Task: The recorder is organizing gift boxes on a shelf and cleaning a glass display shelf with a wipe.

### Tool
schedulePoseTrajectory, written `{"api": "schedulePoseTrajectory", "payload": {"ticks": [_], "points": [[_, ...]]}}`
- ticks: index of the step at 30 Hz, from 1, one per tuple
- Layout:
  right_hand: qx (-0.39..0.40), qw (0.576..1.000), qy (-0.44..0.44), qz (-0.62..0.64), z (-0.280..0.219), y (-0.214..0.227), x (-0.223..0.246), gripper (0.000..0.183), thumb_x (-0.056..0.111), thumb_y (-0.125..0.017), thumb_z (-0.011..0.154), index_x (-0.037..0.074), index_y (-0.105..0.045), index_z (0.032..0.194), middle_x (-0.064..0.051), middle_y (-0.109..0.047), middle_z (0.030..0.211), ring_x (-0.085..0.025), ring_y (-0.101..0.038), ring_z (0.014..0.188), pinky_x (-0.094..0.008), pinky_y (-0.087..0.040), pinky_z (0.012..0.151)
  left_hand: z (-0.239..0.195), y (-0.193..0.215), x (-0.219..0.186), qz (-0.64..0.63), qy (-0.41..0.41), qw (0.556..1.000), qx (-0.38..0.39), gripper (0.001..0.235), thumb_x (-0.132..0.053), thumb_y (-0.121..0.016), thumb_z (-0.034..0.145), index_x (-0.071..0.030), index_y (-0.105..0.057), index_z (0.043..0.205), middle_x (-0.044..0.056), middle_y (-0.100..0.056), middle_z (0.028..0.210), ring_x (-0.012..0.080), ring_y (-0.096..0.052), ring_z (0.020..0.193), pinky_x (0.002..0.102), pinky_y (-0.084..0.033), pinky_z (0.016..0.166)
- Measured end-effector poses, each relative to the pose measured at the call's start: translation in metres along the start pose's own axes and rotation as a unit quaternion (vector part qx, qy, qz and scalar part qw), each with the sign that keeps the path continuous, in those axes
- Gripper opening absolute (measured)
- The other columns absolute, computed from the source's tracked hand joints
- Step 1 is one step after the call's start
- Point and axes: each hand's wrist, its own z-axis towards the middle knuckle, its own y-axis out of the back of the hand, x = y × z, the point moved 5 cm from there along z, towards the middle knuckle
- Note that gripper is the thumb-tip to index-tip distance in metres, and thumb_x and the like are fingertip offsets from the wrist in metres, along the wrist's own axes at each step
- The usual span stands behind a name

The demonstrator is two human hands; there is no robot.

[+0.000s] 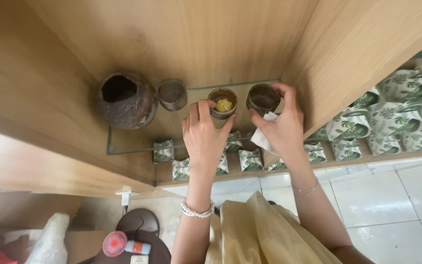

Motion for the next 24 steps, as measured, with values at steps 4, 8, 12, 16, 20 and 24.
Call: {"api": "schedulePoseTrajectory", "payload": {"ticks": [4,8,12,16,20,24], "points": [[-0.021,1.000,-0.023,-0.004,0.001,-0.001,0.002,0.059,0.015,-0.085,0.081,0.005,-0.052,0.129,-0.017,-0.071,0.117,-0.030,-0.074,0.107,-0.039,-0.058,0.090,0.007,-0.010,-0.003,-0.004,0.008,1.000,0.016,0.049,-0.031,-0.087,0.077,-0.009,-0.057,0.109,0.010,-0.064,0.106,0.0340,-0.065,0.097,0.047,-0.050,0.087],[-0.027,0.999,-0.038,-0.017,0.001,-0.004,-0.004,0.057,0.017,-0.084,0.082,0.005,-0.052,0.128,-0.018,-0.071,0.113,-0.032,-0.075,0.102,-0.040,-0.059,0.084,0.008,-0.013,-0.003,-0.012,0.016,0.999,0.026,0.050,-0.031,-0.085,0.079,-0.007,-0.056,0.112,0.011,-0.064,0.110,0.0349,-0.065,0.100,0.048,-0.050,0.086],[-0.019,0.999,-0.046,-0.012,0.001,-0.005,-0.003,0.057,0.018,-0.084,0.082,0.006,-0.052,0.128,-0.018,-0.071,0.114,-0.032,-0.074,0.102,-0.040,-0.058,0.084,0.004,-0.013,-0.001,-0.017,-0.005,0.999,0.030,0.051,-0.029,-0.085,0.082,-0.006,-0.056,0.117,0.012,-0.064,0.113,0.0357,-0.064,0.104,0.049,-0.050,0.088],[-0.025,0.998,-0.015,-0.052,-0.001,-0.009,-0.004,0.058,0.020,-0.086,0.082,0.005,-0.053,0.128,-0.019,-0.067,0.119,-0.037,-0.070,0.107,-0.044,-0.056,0.089,0.002,-0.013,0.003,-0.046,0.001,0.998,0.053,0.051,-0.027,-0.082,0.086,-0.006,-0.056,0.124,0.016,-0.065,0.120,0.0380,-0.063,0.114,0.047,-0.054,0.091],[-0.027,0.996,0.002,-0.080,-0.002,-0.010,-0.008,0.061,0.023,-0.087,0.083,0.006,-0.053,0.130,-0.018,-0.064,0.123,-0.039,-0.067,0.111,-0.047,-0.054,0.091,0.002,-0.002,-0.004,-0.072,-0.033,0.992,0.097,0.063,-0.027,-0.079,0.087,-0.002,-0.049,0.137,0.024,-0.058,0.138,0.0435,-0.057,0.122,0.049,-0.052,0.093],[-0.011,0.996,0.045,-0.081,-0.013,0.005,0.022,0.067,0.027,-0.087,0.085,0.005,-0.051,0.138,-0.019,-0.060,0.132,-0.041,-0.065,0.115,-0.046,-0.054,0.091,0.009,0.055,-0.021,-0.068,-0.083,0.990,0.095,0.071,-0.031,-0.081,0.086,-0.001,-0.049,0.141,0.030,-0.048,0.144,0.0481,-0.052,0.126,0.051,-0.048,0.099]]}}
